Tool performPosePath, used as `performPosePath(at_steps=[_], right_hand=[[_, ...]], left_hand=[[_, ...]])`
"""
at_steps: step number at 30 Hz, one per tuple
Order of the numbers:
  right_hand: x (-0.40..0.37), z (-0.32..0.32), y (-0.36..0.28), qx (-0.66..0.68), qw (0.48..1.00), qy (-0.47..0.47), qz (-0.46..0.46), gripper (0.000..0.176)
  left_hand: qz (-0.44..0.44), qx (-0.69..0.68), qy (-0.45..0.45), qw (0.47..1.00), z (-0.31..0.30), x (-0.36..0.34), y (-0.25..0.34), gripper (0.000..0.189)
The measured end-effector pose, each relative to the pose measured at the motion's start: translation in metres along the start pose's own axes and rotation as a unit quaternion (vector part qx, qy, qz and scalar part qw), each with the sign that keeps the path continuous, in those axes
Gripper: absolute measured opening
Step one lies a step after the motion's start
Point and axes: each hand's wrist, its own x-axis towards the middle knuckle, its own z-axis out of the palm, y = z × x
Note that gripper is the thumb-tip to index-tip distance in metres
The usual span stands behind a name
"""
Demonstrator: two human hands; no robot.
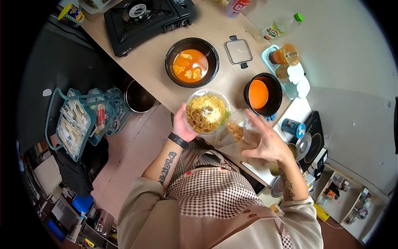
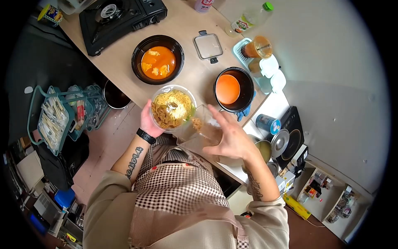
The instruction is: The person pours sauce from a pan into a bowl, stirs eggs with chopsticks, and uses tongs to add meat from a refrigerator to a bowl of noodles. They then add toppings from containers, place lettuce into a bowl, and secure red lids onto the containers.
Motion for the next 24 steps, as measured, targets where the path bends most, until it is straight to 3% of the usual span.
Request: performPosePath(at_steps=[11,24], right_hand=[[0.01,0.0,-0.026,-0.081,0.996,-0.029,0.008,0.115],[0.007,-0.006,-0.025,-0.126,0.992,-0.022,-0.012,0.11]], left_hand=[[-0.048,-0.029,0.0,0.998,-0.002,0.002,-0.003,0.061],[-0.06,-0.017,-0.035,0.997,0.001,0.004,-0.008,0.066]])
